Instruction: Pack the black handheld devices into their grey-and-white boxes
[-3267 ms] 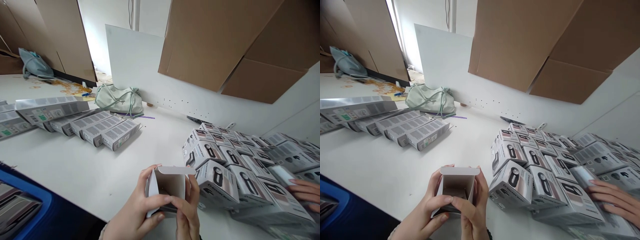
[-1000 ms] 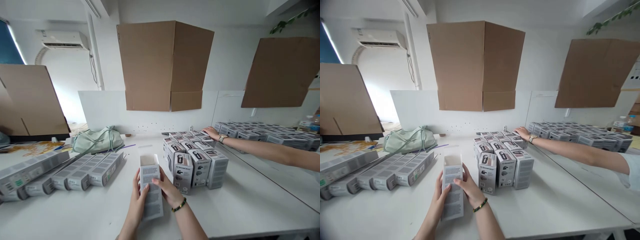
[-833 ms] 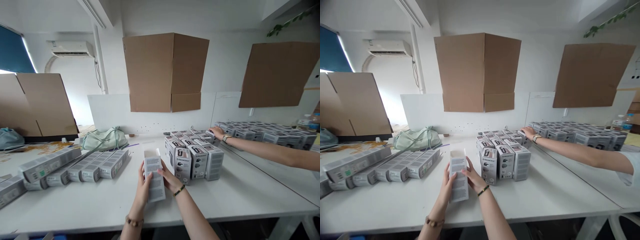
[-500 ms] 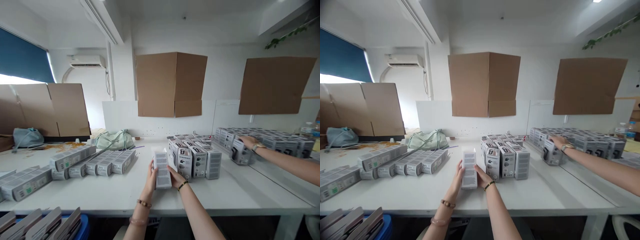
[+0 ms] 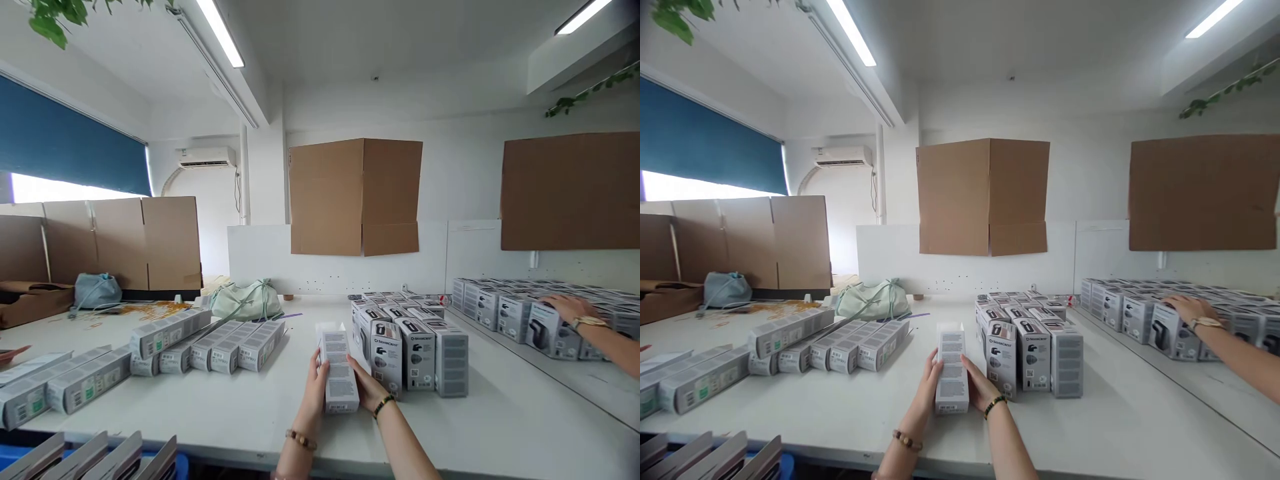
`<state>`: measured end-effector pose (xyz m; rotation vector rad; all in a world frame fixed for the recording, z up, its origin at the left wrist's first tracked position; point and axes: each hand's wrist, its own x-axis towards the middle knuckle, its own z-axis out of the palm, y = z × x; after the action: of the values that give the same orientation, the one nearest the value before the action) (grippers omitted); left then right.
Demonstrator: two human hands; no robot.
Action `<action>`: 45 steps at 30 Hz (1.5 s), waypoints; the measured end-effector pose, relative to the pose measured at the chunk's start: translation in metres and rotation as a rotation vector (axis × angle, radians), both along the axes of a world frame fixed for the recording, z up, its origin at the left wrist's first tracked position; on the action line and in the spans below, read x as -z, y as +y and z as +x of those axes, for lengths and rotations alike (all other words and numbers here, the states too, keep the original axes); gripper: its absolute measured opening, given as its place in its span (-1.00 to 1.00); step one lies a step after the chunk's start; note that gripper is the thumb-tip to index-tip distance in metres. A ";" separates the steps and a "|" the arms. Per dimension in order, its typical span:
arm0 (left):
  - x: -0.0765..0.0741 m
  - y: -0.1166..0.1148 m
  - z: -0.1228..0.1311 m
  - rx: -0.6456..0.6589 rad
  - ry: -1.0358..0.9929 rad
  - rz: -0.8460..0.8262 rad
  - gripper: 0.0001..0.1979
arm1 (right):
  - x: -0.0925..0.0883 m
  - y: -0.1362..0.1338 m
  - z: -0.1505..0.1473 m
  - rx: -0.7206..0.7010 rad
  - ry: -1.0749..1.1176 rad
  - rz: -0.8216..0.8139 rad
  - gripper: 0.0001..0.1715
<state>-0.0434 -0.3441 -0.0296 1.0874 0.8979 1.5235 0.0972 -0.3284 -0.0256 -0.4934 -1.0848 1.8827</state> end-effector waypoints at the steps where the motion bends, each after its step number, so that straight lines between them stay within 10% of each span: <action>1: 0.000 0.000 0.000 -0.001 0.001 -0.001 -0.01 | 0.000 0.000 0.000 0.001 0.004 0.002 -0.24; 14: -0.002 -0.004 0.000 -0.023 0.017 -0.019 -0.14 | 0.001 0.002 -0.001 0.041 -0.035 0.038 -0.32; 22: -0.004 -0.004 0.000 -0.014 0.017 -0.021 -0.16 | -0.011 -0.010 -0.002 0.017 -0.113 0.123 -0.72; 45: -0.002 0.002 0.001 -0.021 0.032 -0.036 -0.25 | -0.012 -0.018 0.001 0.225 -0.098 0.229 -0.45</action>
<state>-0.0421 -0.3420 -0.0277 1.0825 0.9581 1.5046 0.0983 -0.3463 -0.0137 -0.5554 -1.2380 1.5304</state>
